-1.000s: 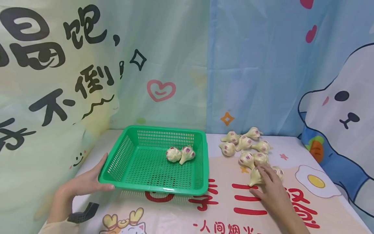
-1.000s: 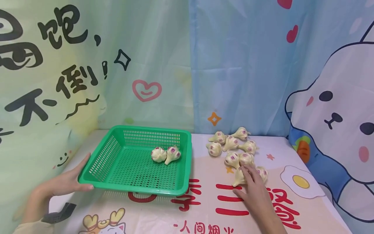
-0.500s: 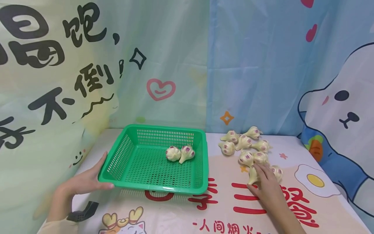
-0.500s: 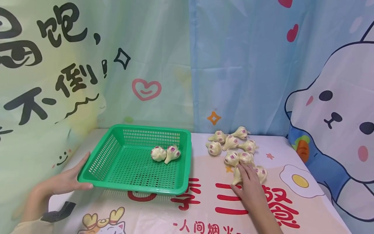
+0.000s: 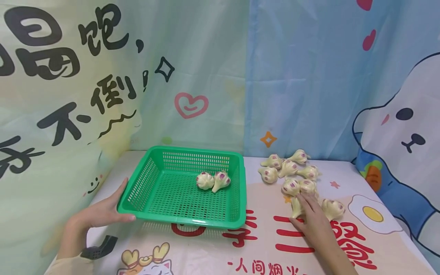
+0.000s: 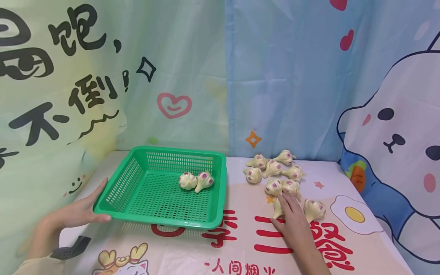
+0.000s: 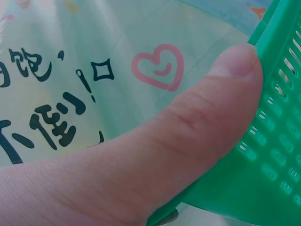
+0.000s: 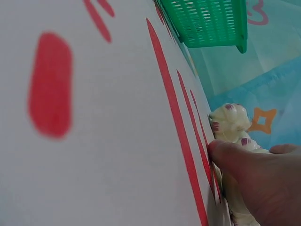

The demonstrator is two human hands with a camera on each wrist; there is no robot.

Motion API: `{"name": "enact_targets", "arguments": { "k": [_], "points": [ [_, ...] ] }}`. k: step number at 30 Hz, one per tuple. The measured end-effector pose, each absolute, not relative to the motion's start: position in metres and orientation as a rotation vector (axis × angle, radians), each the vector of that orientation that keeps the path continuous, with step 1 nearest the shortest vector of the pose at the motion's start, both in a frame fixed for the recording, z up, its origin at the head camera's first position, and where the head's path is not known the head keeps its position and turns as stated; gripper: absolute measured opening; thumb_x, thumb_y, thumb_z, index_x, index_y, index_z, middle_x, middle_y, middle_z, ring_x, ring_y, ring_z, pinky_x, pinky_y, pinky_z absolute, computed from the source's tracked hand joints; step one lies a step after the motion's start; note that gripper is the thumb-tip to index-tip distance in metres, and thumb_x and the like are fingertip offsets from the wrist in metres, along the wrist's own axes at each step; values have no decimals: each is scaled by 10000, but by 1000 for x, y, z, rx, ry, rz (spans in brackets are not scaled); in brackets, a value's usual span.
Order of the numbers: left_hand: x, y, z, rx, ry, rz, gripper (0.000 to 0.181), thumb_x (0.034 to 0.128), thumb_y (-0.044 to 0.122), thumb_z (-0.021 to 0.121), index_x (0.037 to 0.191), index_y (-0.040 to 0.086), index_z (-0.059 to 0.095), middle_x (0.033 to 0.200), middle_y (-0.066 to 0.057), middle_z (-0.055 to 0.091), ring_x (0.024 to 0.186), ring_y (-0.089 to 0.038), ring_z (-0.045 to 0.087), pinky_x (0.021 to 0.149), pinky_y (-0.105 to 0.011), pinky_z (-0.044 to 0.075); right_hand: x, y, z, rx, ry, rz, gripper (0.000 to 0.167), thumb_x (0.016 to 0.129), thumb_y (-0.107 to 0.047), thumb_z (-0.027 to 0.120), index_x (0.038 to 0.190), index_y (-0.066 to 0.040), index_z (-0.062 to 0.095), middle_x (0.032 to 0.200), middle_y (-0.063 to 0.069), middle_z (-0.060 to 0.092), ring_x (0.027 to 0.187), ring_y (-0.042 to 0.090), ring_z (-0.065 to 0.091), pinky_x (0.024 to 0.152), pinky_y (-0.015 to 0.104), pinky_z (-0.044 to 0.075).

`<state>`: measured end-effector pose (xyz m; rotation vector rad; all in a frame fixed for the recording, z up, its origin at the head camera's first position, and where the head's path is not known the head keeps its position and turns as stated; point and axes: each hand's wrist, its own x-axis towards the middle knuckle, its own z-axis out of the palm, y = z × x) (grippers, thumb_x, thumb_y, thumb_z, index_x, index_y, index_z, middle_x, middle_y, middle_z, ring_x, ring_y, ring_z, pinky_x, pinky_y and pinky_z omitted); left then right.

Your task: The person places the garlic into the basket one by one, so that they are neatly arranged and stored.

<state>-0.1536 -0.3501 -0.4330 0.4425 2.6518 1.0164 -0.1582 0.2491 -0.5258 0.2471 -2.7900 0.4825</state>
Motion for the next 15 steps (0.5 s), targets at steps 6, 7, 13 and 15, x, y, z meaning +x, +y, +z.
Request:
{"name": "enact_targets", "arguments": {
  "k": [6, 7, 13, 15],
  "points": [
    [-153, -351, -434, 444, 2655, 1010, 1181, 805, 306, 740, 1494, 76, -192, 1554, -309, -20, 1380, -475, 189, 1018, -524, 332, -159, 248, -527, 225, -2792, 521, 967, 665, -246, 861, 1444, -14, 338, 1450, 215, 362, 1328, 417, 322, 980, 602, 359],
    [-154, -351, -434, 445, 2654, 1010, 1180, 806, 303, 739, 1494, 77, -193, 1555, -307, -20, 1381, -474, 186, 1020, -526, 329, -159, 248, -527, 214, -2790, 527, 971, 663, -246, 862, 1442, -5, 335, 1447, 216, 356, 1317, 414, 331, 970, 599, 370],
    [-154, -351, -435, 442, 2634, 1039, 1187, 803, 287, 743, 1489, 66, -201, 1551, -314, -29, 1380, -491, 170, 1017, -628, 272, -158, 247, -532, 144, -2763, 564, 930, 653, -236, 872, 1421, -48, 381, 1444, 210, 272, 1206, 416, 393, 839, 588, 461],
    [-155, -351, -435, 441, 2630, 1048, 1190, 801, 287, 745, 1489, 67, -202, 1549, -317, -33, 1377, -496, 171, 1015, -647, 260, -158, 247, -532, 120, -2768, 572, 929, 660, -227, 867, 1433, -70, 377, 1444, 226, 251, 1197, 436, 393, 839, 593, 458]
  ]
}}
